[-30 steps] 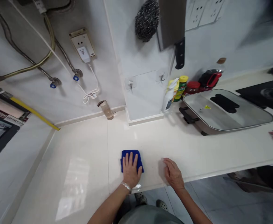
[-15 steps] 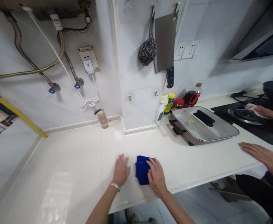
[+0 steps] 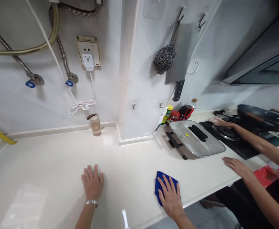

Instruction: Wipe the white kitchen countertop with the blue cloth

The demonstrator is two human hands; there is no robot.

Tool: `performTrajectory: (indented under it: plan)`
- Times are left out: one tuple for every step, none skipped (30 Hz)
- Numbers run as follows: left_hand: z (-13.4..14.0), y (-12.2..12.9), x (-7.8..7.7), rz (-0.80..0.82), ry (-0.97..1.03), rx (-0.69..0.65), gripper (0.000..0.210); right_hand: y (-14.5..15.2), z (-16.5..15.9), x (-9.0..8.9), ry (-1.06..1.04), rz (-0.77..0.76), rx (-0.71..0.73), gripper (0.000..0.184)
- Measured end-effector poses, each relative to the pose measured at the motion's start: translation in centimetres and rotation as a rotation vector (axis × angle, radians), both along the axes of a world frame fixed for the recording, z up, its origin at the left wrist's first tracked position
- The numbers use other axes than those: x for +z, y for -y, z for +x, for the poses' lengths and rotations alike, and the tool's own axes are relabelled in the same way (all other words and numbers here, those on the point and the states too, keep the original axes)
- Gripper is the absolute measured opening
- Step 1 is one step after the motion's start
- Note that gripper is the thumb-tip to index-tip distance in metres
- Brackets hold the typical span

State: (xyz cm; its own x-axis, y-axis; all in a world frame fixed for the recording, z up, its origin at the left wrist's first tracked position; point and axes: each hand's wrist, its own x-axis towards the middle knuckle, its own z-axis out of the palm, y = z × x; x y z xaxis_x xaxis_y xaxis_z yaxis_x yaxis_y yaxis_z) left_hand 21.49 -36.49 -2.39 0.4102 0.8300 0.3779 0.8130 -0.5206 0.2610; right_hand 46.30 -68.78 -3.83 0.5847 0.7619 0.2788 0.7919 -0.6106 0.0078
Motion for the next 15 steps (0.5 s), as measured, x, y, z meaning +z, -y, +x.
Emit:
performTrajectory:
  plan:
    - [0.0,0.1,0.2,0.006,-0.001,-0.003,0.057,0.3,0.8,-0.3,0.001,0.007,-0.027,0.054]
    - [0.0,0.2,0.4,0.006,-0.004,-0.002,0.057,0.2,1.5,-0.5,0.003,0.018,-0.050,0.054]
    - [0.0,0.2,0.7,0.001,-0.009,0.002,0.057,-0.2,2.1,-0.7,0.006,0.033,-0.072,0.054]
    - [0.0,0.2,0.9,-0.008,-0.015,0.005,0.058,-0.8,2.7,-0.9,0.009,0.050,-0.097,0.054]
    - [0.1,0.2,1.2,-0.021,-0.021,0.006,0.058,-1.6,3.3,-1.0,0.010,0.069,-0.125,0.054]
    - [0.1,0.2,1.3,-0.035,-0.025,0.007,0.058,-2.5,3.9,-1.1,0.009,0.086,-0.152,0.055]
    - [0.1,0.2,1.5,-0.047,-0.027,0.006,0.059,-3.5,4.7,-1.1,0.004,0.097,-0.171,0.055]
    - [0.2,0.2,1.6,-0.056,-0.026,0.003,0.060,-4.5,5.5,-1.1,-0.006,0.103,-0.182,0.055]
    - [0.3,0.2,1.6,-0.059,-0.021,-0.001,0.060,-5.5,6.4,-1.0,-0.019,0.103,-0.188,0.055]
    - [0.3,0.2,1.6,-0.059,-0.014,-0.005,0.061,-6.4,7.4,-0.9,-0.032,0.100,-0.187,0.056]
    - [0.4,0.3,1.6,-0.060,-0.007,-0.006,0.062,-7.4,8.5,-0.7,-0.046,0.093,-0.183,0.056]
    - [0.5,0.3,1.5,-0.065,-0.004,-0.007,0.063,-8.3,9.7,-0.5,-0.060,0.083,-0.177,0.056]
    - [0.5,0.3,1.5,-0.074,-0.006,-0.003,0.064,-9.2,10.8,-0.4,-0.073,0.072,-0.172,0.057]
    - [0.6,0.3,1.4,-0.085,-0.012,0.007,0.065,-10.0,12.0,-0.2,-0.085,0.061,-0.167,0.057]
    - [0.6,0.2,1.3,-0.098,-0.023,0.021,0.066,-10.9,13.2,0.0,-0.095,0.050,-0.164,0.057]
